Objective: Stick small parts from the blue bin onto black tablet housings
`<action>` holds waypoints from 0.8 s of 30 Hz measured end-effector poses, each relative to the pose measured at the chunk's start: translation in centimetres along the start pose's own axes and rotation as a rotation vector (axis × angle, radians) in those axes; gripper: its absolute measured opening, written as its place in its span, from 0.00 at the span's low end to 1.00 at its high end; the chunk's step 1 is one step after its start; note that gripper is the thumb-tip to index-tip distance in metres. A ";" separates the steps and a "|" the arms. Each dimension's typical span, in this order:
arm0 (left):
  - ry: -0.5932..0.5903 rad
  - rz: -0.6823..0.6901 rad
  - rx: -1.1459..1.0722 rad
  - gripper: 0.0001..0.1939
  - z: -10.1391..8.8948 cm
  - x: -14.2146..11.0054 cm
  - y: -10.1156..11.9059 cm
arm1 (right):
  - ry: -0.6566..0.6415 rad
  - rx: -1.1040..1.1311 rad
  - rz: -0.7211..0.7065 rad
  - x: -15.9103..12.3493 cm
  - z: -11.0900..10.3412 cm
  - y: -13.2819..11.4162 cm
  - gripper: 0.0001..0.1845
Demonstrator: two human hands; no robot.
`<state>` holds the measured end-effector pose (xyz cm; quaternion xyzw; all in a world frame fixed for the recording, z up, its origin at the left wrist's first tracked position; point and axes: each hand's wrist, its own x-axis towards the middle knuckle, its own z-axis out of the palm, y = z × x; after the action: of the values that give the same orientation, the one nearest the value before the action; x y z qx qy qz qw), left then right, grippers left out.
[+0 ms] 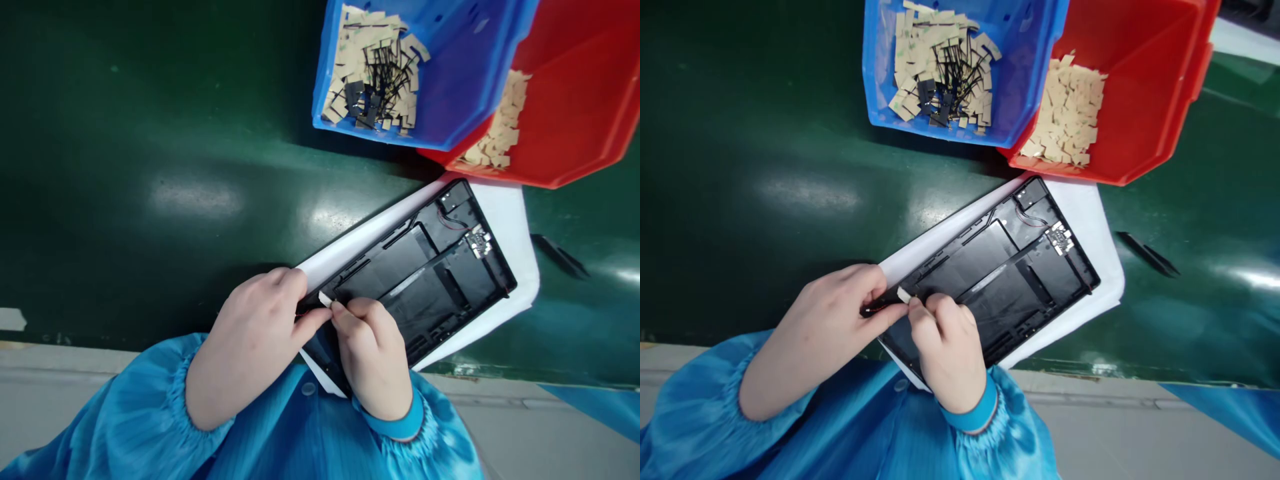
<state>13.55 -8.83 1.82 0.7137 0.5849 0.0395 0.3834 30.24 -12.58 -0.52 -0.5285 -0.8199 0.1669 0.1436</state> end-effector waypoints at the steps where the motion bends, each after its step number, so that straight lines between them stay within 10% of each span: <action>1: 0.007 0.003 0.002 0.13 0.0 0.0 0.0 | -0.003 -0.015 -0.003 0.0 0.0 0.0 0.07; 24: 0.002 -0.008 -0.002 0.14 0.1 0.1 0.2 | 0.009 -0.015 -0.028 0.2 0.0 0.0 0.06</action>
<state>13.74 -8.79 1.83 0.7108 0.5882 0.0394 0.3837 30.11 -12.45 -0.52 -0.5189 -0.8277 0.1565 0.1456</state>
